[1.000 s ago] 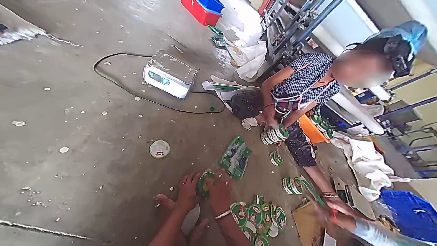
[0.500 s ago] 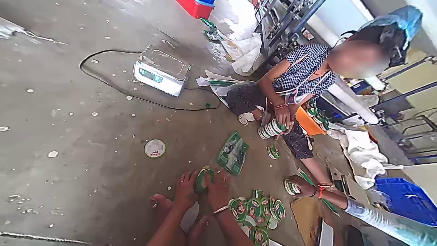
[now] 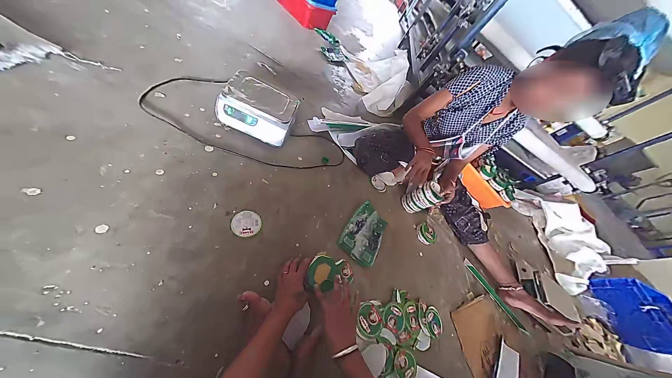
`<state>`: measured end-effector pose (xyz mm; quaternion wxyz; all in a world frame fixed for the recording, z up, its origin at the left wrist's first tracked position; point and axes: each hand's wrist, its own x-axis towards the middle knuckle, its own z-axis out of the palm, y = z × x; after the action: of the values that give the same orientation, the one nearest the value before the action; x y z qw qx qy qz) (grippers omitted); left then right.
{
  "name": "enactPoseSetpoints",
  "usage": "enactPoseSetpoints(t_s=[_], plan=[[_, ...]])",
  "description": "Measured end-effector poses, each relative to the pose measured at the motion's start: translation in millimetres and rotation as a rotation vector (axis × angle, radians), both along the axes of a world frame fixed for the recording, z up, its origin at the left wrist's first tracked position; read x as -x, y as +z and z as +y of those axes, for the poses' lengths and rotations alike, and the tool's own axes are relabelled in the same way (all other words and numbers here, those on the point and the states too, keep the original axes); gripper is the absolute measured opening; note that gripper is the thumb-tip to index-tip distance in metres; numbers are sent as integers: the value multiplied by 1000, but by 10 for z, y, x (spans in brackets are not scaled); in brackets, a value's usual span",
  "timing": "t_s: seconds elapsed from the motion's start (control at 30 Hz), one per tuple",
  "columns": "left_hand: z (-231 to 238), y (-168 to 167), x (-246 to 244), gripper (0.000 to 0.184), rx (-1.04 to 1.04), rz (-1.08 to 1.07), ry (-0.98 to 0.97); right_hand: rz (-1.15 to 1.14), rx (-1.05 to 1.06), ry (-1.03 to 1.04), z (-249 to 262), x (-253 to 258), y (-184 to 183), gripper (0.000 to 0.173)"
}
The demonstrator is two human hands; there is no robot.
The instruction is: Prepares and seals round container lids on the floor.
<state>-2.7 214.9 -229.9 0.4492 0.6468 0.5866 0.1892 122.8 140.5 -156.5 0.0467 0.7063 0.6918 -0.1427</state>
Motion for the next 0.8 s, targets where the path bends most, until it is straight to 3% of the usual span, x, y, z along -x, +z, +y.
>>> enactPoseSetpoints(t_s=[0.1,0.17,0.23,0.4,0.53,0.7,0.8], plan=[[218,302,302,83,43,9,-75,77,-84,-219,-12,-281,158,37],[364,457,623,60,41,82,-81,128,-225,-322,-126,-525,47,35],[530,482,958,49,19,163,1,221,-219,-391,-183,-674,-32,38],[766,206,1592,80,86,350,352,357,-187,-345,-248,-636,-51,49],[994,139,1586,94,160,418,403,350,-171,-312,-262,-640,-156,49],[1267,156,1415,60,218,399,318,388,-174,-292,-206,-692,-241,50],[1162,329,1359,65,217,157,340,525,-284,-332,-145,-661,-228,52]])
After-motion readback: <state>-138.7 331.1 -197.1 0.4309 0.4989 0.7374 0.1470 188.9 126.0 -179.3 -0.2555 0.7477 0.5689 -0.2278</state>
